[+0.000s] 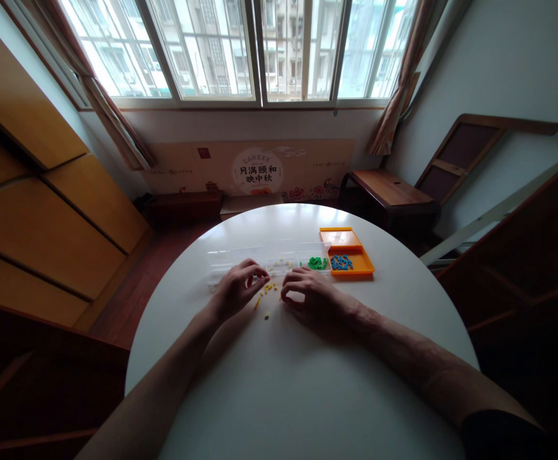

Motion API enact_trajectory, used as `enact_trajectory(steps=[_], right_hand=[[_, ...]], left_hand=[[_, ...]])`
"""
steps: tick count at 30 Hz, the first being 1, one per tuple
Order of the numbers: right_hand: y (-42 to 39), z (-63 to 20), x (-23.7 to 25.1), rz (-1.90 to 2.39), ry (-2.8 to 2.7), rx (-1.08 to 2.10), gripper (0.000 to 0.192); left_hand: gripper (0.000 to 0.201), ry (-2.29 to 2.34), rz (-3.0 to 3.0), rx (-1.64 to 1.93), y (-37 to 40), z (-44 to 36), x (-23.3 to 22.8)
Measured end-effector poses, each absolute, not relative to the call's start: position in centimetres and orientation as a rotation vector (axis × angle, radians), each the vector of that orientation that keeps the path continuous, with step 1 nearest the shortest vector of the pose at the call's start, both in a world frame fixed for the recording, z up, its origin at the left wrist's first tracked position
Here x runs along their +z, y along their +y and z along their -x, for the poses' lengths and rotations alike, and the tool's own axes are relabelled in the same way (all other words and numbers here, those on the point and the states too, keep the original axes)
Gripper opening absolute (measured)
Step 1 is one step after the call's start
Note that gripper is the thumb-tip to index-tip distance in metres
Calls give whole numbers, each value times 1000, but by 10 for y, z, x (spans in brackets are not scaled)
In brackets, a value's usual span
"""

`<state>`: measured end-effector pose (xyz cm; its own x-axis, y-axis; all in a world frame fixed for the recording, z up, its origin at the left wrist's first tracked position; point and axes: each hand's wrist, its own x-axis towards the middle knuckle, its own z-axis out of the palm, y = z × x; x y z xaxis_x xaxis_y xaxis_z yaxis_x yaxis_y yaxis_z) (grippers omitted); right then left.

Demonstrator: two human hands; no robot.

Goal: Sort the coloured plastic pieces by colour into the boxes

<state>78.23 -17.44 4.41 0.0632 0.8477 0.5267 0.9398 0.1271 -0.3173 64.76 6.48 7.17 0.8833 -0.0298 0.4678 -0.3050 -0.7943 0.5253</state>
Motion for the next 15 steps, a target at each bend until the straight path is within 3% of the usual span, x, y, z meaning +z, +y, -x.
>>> enact_trajectory(steps=[7, 15], right_hand=[[-170, -790, 39, 1840, -1235, -472, 10], [-168, -796, 33, 1906, -1083, -468, 15]], left_hand=[[26, -141, -2474, 677, 64, -649, 70], [28, -114, -2322, 671, 57, -651, 65]])
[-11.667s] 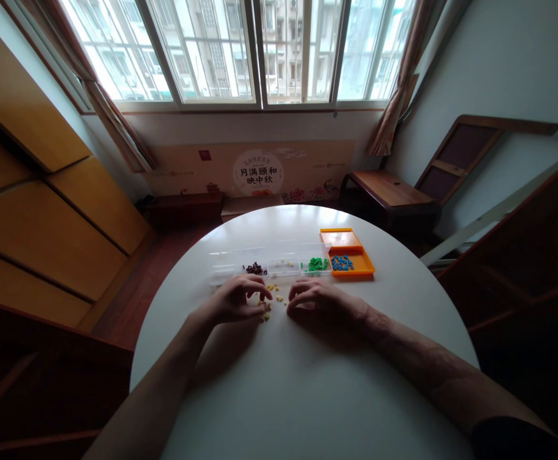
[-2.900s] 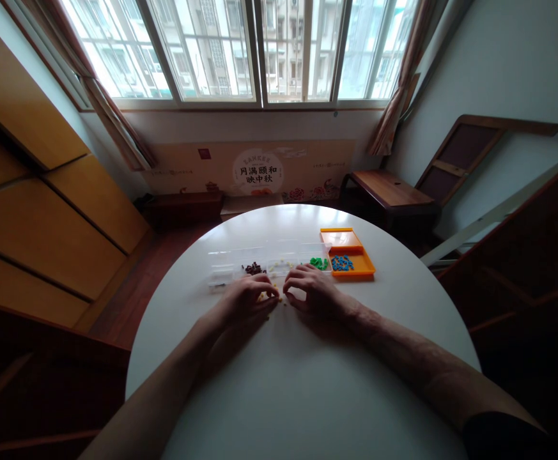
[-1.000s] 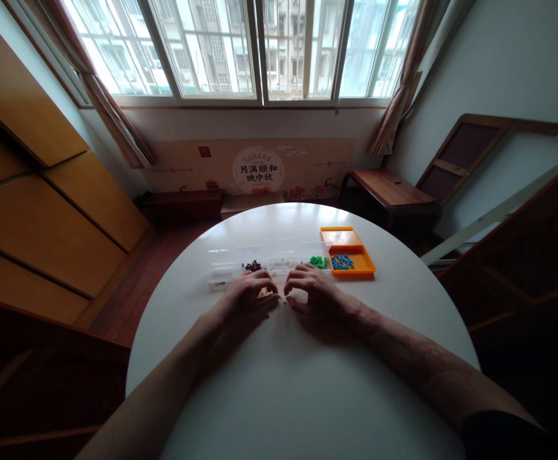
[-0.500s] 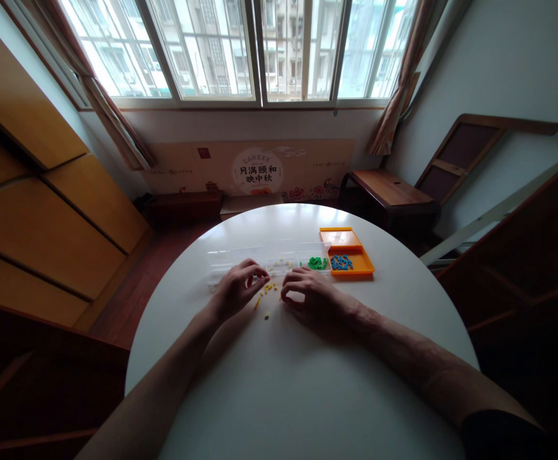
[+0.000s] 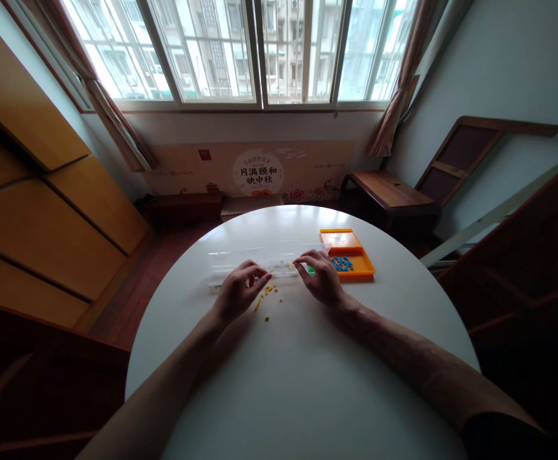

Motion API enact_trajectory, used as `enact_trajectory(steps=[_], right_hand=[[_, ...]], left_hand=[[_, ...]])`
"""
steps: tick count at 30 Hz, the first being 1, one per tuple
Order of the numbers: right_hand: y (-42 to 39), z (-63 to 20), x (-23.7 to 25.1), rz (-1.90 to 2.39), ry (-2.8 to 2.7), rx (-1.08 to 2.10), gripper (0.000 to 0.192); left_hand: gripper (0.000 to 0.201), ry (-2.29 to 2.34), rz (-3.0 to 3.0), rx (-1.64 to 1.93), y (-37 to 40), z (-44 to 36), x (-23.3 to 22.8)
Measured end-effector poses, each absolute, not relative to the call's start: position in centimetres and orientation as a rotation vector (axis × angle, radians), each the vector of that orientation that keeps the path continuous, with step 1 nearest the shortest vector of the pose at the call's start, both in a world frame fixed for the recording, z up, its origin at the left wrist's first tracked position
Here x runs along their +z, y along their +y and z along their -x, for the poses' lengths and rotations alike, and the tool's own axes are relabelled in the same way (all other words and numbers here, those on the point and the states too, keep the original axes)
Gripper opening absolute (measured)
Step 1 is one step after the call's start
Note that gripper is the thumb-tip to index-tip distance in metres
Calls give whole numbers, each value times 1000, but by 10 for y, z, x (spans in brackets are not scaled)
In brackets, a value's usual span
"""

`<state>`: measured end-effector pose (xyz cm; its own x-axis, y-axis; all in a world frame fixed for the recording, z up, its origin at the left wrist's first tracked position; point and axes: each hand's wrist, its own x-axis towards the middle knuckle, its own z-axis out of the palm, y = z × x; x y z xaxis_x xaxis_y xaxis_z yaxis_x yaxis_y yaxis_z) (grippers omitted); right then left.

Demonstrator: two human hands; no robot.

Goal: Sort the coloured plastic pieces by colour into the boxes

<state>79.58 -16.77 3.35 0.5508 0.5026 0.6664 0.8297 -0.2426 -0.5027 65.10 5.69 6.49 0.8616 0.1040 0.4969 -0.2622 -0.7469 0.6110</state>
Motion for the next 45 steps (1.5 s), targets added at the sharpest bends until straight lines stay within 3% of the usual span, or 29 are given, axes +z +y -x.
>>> enact_trajectory(steps=[19, 32, 45], right_hand=[[-168, -783, 43, 1908, -1178, -438, 11], [-169, -783, 39, 1891, -1216, -434, 13], [-169, -785, 38, 1846, -1325, -408, 11]], left_hand=[[22, 79, -2465, 910, 50, -670, 56], [32, 87, -2419, 936, 56, -666, 55], [13, -311, -2507, 260, 100, -629, 89]])
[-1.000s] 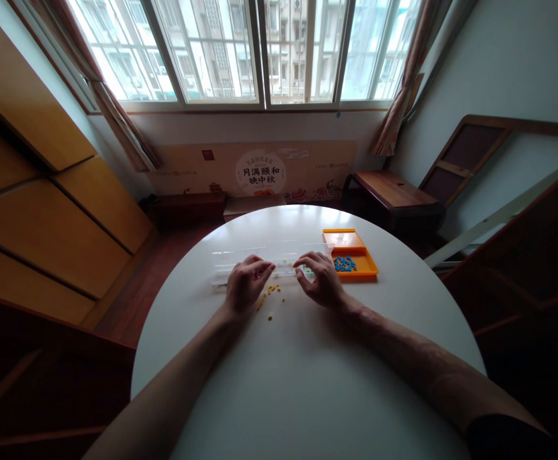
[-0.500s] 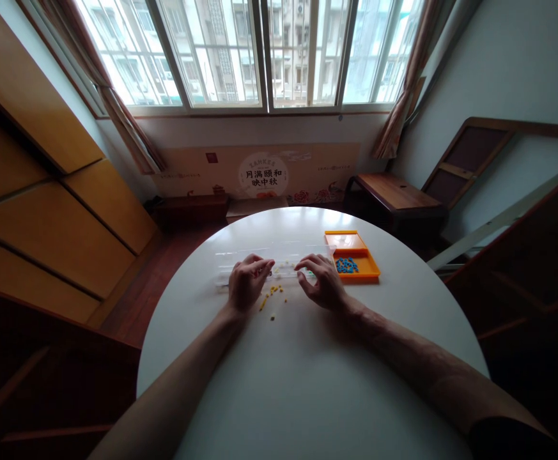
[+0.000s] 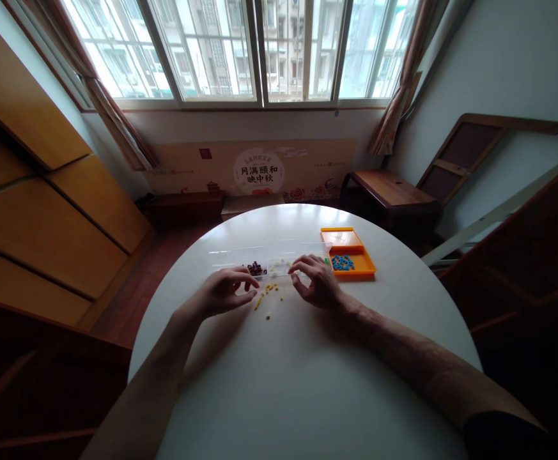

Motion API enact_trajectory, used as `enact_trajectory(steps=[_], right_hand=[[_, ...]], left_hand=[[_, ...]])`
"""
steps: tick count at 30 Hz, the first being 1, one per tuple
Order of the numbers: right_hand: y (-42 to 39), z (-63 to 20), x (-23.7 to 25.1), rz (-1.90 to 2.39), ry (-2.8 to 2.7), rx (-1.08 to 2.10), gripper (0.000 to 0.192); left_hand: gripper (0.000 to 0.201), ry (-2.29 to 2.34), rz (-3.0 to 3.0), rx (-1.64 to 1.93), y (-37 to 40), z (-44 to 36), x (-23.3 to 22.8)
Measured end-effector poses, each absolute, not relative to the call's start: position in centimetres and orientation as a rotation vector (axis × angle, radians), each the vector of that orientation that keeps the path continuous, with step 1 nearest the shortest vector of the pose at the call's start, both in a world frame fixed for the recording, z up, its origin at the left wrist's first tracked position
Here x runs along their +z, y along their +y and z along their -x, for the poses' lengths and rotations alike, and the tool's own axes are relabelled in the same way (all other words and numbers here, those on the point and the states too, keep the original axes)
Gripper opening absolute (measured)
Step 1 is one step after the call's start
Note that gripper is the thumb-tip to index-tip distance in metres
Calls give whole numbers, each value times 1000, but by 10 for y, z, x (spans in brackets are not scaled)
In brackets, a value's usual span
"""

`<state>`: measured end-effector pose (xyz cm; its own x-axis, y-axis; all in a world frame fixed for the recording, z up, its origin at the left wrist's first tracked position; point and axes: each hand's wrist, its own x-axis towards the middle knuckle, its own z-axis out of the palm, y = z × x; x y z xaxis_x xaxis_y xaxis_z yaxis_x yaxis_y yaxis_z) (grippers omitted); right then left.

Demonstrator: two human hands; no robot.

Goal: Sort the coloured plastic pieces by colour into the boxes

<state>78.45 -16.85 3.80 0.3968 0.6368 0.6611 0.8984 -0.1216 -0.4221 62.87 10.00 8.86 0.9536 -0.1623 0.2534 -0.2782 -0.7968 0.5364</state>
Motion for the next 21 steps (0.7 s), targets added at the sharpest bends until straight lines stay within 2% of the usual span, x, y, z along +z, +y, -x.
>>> enact_trajectory(steps=[9, 15, 21], right_hand=[[-169, -784, 40, 1836, -1330, -413, 11], [-170, -783, 41, 1777, -1451, -433, 4], [-171, -784, 41, 1725, -1556, -408, 20]], left_hand=[[14, -288, -2547, 255, 102, -631, 86], [25, -190, -2338, 394, 73, -641, 80], [33, -152, -2201, 399, 50, -647, 73]])
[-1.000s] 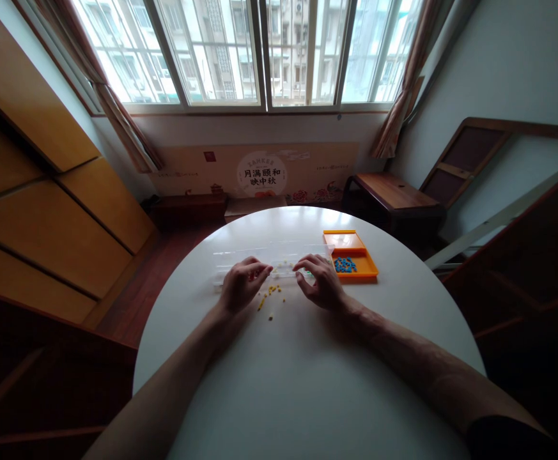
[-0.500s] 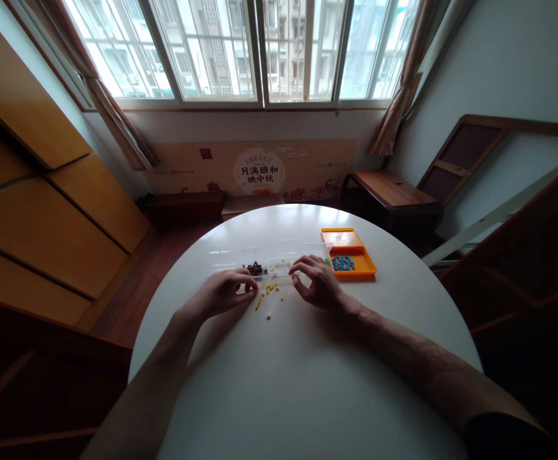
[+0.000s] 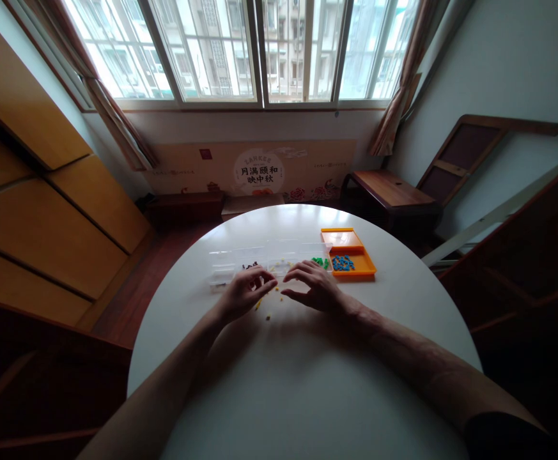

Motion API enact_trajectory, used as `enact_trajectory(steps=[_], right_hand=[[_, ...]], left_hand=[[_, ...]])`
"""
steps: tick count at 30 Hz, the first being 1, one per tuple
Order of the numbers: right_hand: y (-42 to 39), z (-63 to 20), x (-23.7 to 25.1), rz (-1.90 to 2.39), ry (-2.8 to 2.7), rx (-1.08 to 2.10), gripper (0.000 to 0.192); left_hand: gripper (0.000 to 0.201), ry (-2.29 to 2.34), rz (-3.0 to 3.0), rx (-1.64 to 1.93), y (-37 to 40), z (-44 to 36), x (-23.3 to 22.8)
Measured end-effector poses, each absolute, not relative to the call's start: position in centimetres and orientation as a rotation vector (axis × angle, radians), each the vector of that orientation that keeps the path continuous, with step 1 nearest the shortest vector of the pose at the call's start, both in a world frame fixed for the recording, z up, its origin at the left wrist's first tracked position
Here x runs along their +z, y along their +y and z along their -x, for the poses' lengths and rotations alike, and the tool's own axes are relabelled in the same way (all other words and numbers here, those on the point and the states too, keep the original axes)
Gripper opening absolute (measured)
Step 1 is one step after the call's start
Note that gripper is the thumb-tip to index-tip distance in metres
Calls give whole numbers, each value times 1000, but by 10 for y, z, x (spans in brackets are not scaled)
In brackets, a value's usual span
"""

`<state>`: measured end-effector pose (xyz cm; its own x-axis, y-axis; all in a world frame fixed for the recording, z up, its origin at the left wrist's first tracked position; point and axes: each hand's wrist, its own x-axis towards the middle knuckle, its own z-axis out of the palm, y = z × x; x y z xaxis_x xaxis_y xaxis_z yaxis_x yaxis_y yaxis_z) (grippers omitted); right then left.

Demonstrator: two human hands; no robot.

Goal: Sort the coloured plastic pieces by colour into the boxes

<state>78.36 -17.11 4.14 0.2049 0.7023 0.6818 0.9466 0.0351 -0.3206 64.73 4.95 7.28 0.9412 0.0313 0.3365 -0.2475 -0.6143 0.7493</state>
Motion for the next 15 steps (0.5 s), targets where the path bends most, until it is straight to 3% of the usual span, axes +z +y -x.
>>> enact_trajectory(steps=[15], right_hand=[[-172, -785, 39, 1702, -1592, -458, 13]], left_hand=[[34, -190, -2118, 323, 42, -648, 70]])
